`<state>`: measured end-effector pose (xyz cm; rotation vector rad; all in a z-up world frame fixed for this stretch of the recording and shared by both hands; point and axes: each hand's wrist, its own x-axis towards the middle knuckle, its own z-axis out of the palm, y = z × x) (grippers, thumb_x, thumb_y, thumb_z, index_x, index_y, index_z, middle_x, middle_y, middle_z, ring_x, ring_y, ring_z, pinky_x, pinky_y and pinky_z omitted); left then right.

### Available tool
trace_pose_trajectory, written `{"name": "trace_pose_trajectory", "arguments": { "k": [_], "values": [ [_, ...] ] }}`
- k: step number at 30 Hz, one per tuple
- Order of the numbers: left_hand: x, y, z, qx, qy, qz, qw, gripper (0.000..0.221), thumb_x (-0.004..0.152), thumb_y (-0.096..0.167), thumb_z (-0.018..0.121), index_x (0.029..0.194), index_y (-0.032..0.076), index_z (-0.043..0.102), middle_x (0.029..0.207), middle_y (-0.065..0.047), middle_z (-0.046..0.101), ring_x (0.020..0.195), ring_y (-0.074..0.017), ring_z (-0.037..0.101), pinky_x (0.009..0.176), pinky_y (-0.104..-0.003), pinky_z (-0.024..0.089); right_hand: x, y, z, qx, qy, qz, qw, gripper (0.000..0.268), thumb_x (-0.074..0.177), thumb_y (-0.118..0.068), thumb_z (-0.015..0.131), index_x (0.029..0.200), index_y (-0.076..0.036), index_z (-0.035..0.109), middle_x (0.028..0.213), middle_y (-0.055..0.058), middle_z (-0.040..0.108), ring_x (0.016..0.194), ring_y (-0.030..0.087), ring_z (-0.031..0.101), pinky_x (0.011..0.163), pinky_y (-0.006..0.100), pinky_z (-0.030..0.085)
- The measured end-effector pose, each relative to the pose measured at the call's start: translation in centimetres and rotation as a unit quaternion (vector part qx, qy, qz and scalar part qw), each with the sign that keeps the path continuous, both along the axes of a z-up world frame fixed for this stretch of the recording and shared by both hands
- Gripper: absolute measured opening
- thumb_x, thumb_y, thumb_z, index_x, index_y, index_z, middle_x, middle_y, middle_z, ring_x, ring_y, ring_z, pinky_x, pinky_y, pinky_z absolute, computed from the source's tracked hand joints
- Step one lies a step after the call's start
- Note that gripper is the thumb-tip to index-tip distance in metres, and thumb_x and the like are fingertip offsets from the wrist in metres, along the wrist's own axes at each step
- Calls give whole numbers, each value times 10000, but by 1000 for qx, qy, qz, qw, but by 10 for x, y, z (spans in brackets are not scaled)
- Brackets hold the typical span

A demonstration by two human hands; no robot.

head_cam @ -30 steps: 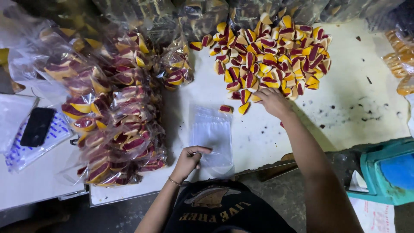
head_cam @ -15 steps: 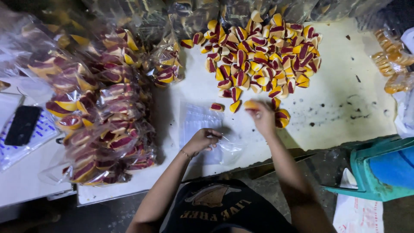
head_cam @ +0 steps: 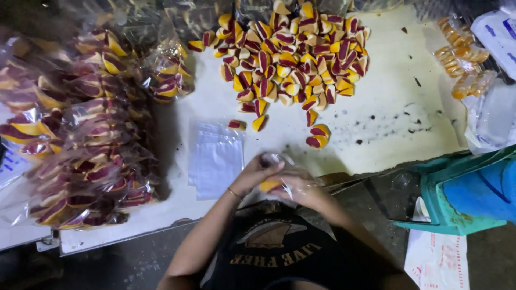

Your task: Packing small sliced pastry pieces into individual plastic bags by hand.

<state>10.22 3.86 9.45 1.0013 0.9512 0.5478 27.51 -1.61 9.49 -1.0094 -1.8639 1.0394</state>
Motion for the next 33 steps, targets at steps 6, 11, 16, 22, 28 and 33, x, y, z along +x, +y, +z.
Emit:
{"name": "trace_pose_trajectory", "arguments": {
  "k": [6,11,16,22,28,33],
  "values": [
    [-14,-18,-33,-171,-24,-22,985,831,870,747,589,1150,-28,701,940,-127,621,821,-189,587,644,-271,544,15,0,0,14,-19,14,1000,391,734,-157,916,1083,-59,767,1018,170,783,980,354,756,834,428,607],
    [-14,-25,-118,-178,-103,179,962,389,815,172,854,1012,-95,650,836,-217,689,720,-304,728,616,-385,633,9,7,-29,53,-57,-4,997,300,748,-158,891,1015,-130,755,1188,117,717,1247,374,606,1031,524,463],
    [-50,-26,-112,-142,-158,351,912,201,844,91,806,914,-43,674,714,-105,609,720,-253,739,684,-296,610,77,114,-117,166,-218,-371,887,322,729,-140,907,1002,-72,750,859,105,726,847,325,699,801,423,554],
    [-83,-32,-73,-136,-171,313,924,240,827,57,831,835,-75,630,747,-246,681,681,-332,740,664,-396,635,60,127,-192,81,-447,-388,802,403,863,-281,691,1248,-187,618,1115,103,679,809,350,753,662,487,628],
    [-128,-33,-86,-141,-140,296,934,175,839,72,803,889,-55,692,758,-206,697,714,-290,758,675,-359,633,38,79,-156,294,-293,-260,872,120,954,-293,727,958,-188,785,1109,-6,779,1026,235,732,860,335,602],
    [-143,-26,-77,-139,-137,252,948,184,827,57,807,875,-78,692,781,-239,697,731,-310,754,701,-374,630,95,93,-113,-166,-424,-416,787,493,1045,-328,589,1471,-92,516,1178,262,709,1119,465,677,972,565,519]
  ]
}}
